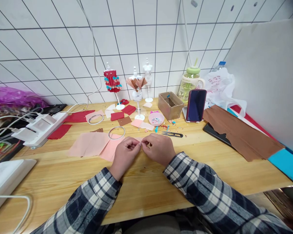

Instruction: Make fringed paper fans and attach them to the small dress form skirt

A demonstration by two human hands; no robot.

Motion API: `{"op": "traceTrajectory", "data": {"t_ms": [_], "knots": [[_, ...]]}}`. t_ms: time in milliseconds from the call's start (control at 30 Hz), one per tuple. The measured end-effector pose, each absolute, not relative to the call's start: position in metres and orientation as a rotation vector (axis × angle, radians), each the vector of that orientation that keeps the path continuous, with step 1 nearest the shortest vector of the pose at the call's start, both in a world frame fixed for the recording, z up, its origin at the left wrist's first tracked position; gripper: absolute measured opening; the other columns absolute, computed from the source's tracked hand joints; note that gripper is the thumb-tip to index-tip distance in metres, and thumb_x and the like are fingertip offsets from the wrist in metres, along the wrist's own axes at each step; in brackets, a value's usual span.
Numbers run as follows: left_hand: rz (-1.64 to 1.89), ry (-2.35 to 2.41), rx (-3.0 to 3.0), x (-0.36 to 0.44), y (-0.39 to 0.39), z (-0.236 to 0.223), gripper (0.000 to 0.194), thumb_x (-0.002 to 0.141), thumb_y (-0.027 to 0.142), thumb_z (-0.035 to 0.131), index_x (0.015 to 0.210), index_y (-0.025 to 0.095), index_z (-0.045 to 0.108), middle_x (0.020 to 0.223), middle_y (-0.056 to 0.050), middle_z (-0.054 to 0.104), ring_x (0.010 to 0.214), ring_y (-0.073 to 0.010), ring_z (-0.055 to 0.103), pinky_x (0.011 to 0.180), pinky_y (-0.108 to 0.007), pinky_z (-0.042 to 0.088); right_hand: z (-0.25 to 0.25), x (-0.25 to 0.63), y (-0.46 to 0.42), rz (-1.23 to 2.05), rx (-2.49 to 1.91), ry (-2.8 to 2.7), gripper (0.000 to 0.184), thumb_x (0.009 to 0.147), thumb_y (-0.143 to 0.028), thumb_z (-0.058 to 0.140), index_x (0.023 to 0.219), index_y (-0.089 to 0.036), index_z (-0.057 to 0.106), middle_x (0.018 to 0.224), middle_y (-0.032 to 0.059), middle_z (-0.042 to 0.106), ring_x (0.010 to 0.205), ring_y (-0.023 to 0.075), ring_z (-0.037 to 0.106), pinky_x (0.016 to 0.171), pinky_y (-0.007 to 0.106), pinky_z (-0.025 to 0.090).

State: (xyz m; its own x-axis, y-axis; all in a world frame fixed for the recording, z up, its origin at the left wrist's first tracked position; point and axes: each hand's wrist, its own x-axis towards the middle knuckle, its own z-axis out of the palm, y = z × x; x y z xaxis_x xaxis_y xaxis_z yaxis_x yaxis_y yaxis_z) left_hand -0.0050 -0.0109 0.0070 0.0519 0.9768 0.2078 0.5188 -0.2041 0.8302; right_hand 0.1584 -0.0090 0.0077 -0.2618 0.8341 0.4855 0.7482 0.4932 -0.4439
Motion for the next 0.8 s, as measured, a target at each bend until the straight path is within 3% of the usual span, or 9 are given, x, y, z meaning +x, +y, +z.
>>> {"op": "traceTrajectory", "data": {"t_ms": [300, 467, 800], "knots": [[1.127, 1.474, 1.777, -0.004, -0.011, 0.006, 0.018, 0.078, 0.033, 0.062, 0.069, 0.018, 0.064, 0.073, -0.003, 0.063, 0.069, -0.0161, 0.058, 0.064, -0.027, 0.045, 0.007, 0.152, -0.007, 0.609, -1.289, -1.732, 0.007, 0.077, -0.026, 0.064, 0.075, -0.020, 0.067, 0.070, -0.0015, 0.067, 0.062, 0.0112, 0.058, 0.059, 0.023, 0.043], [1.143, 1.451, 1.742, -0.004, -0.011, 0.007, 0.019, 0.079, 0.034, 0.063, 0.069, 0.018, 0.063, 0.073, -0.003, 0.062, 0.071, -0.0162, 0.058, 0.066, -0.027, 0.045, 0.000, 0.148, -0.004, 0.797, -1.273, -1.541, 0.009, 0.072, -0.027, 0.065, 0.069, -0.019, 0.065, 0.062, -0.0025, 0.062, 0.053, 0.0098, 0.051, 0.049, 0.021, 0.038], [1.158, 1.381, 1.607, -0.006, -0.011, 0.005, 0.019, 0.079, 0.037, 0.065, 0.079, 0.018, 0.067, 0.079, -0.003, 0.067, 0.076, -0.0171, 0.061, 0.072, -0.028, 0.047, -0.001, 0.146, -0.002, 1.094, -1.218, -1.366, 0.013, 0.073, -0.031, 0.063, 0.070, -0.019, 0.060, 0.053, -0.0052, 0.051, 0.047, 0.0089, 0.041, 0.045, 0.022, 0.029]]}}
